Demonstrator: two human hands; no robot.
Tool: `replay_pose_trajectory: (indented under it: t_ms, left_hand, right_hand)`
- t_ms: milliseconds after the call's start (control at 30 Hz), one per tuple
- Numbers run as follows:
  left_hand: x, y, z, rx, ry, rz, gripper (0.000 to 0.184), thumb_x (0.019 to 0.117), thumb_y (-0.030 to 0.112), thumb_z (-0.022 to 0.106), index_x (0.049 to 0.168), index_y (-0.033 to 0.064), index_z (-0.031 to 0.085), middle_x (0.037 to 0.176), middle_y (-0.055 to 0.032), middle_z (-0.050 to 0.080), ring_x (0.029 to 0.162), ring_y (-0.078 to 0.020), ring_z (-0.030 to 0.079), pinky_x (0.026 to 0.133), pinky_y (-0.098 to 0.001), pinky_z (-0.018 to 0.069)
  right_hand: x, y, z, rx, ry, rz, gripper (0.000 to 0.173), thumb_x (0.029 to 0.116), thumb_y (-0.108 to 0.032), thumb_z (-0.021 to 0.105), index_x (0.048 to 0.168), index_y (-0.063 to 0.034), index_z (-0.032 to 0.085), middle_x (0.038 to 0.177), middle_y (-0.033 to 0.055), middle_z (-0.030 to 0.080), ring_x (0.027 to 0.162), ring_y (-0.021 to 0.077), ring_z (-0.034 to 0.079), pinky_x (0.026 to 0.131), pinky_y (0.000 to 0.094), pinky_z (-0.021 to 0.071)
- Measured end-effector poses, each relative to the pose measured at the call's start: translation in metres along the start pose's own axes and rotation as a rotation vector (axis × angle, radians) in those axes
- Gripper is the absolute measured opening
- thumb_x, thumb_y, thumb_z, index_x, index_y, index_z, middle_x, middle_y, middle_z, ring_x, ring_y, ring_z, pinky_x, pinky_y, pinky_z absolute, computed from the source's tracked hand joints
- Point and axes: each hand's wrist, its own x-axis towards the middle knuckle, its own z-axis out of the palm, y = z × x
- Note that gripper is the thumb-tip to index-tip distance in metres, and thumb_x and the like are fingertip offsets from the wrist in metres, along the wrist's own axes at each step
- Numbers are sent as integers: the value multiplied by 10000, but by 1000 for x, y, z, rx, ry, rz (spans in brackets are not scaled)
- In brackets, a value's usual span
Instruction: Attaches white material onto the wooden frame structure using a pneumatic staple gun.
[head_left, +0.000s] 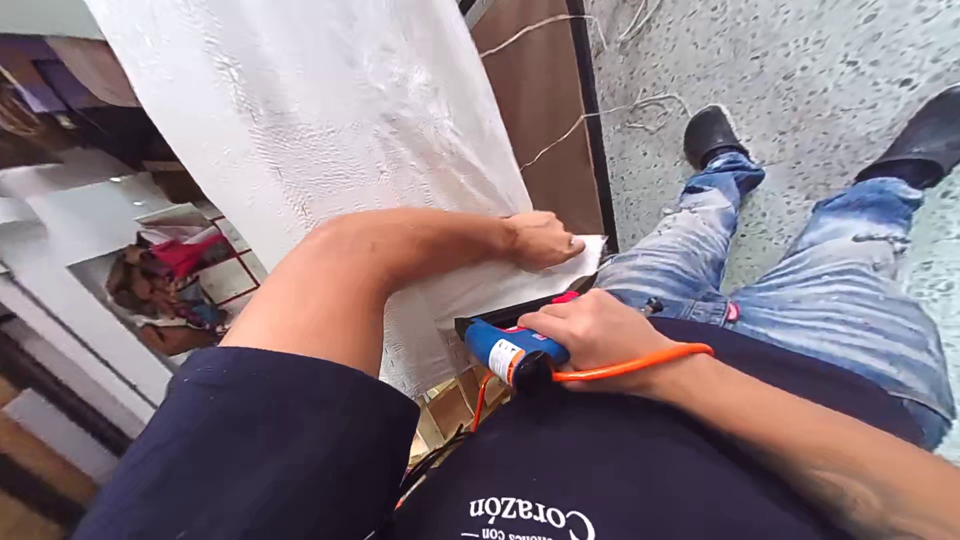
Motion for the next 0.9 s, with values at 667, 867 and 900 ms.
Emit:
replay_pose_trajectory:
  t_ms: [667,867,900]
  left_hand:
    - [10,-43,26,-157,-185,-27,251,1059,214,515,1195,42,636,1001,-188,683,945,-400,696,750,-620,564]
    - [21,-45,-7,-221,-154,-13,298,1031,303,593,1032,28,708,965,-166,706,939,-358,703,770,-624,563]
    - [25,-45,-13,-288,-148,-10,399,1035,390,583,1013,15,716,962,-174,710,946,-354,703,797,-627,556]
  right_hand:
    - [61,37,18,126,-13,56,263,821,-351,693,969,-133,698,798,45,705,753,235,704,627,463,541]
    - [49,30,-59,-26,-134,66,235,757,-358,711,896,-170,689,699,27,648,669,248,674,571,495,529]
    - [42,23,-73,-70,-140,83,239,740,-355,707,887,-168,681,700,26,646,664,250,673,562,494,526]
